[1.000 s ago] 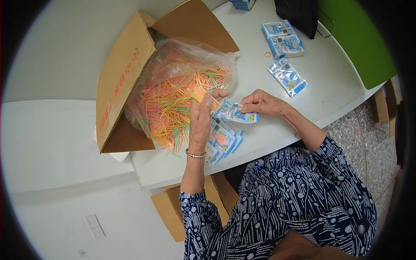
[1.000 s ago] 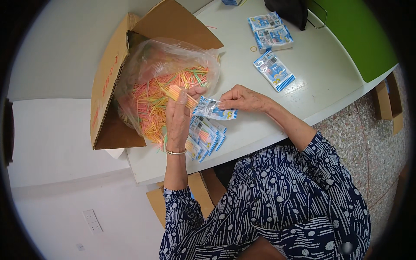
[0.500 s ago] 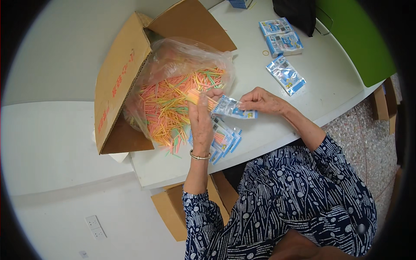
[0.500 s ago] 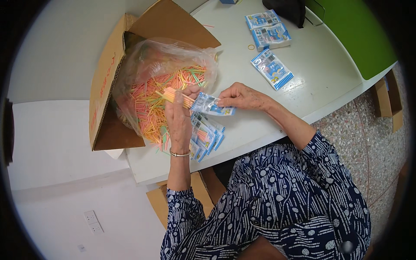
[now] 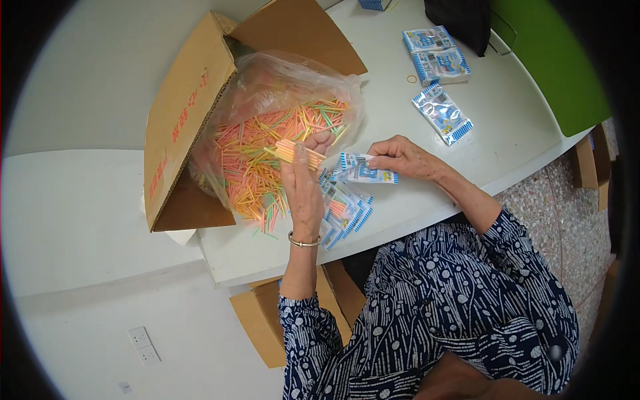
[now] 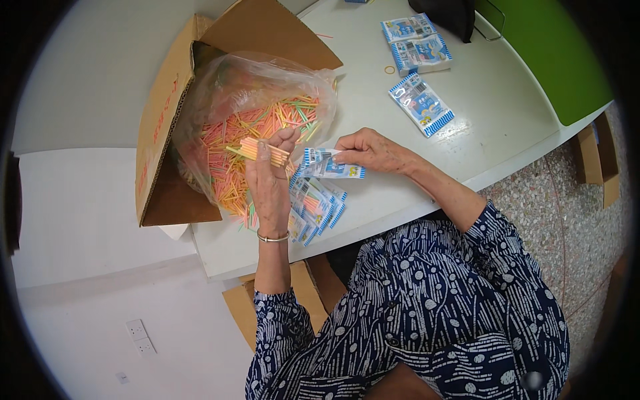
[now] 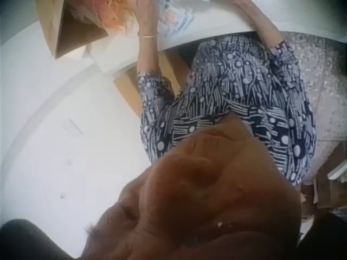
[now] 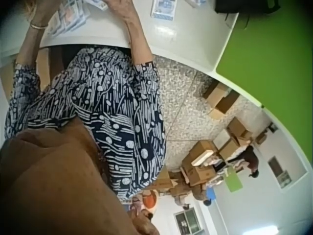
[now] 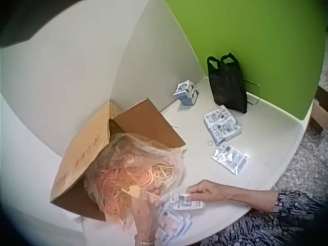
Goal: Packaging small colorful sticks into blue and white plastic packets.
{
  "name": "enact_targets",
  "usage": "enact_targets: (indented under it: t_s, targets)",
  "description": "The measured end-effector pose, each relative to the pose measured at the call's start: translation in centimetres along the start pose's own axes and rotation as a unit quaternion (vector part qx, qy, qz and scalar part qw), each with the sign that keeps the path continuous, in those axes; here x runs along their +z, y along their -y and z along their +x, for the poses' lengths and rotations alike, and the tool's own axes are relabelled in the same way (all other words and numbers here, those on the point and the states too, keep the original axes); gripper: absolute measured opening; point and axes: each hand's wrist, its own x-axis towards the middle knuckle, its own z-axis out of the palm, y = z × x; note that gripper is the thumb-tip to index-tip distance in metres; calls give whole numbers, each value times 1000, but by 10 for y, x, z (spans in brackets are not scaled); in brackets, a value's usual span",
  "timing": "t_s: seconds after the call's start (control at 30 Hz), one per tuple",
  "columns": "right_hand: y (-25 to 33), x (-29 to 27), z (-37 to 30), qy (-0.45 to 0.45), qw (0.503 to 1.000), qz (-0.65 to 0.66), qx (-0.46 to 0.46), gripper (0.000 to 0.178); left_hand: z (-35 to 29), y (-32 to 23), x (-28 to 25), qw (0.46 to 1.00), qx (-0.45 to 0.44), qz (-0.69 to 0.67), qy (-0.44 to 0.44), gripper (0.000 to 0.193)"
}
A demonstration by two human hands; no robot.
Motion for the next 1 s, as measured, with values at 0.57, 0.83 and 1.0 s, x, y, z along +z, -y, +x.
enact_targets:
  t_s: [0.57, 0.83, 1.0]
  targets:
    - [0, 0, 1, 9, 998, 49, -33, 24, -5, 13, 4, 996, -3, 69, 59, 35]
    - [-2, -1, 2, -5, 998, 45, -39, 25, -3, 9, 10, 987, 43, 139, 64, 36]
    - [1, -1, 2, 0, 999, 31, -41, 26, -6, 21, 7, 992, 26, 118, 34, 34]
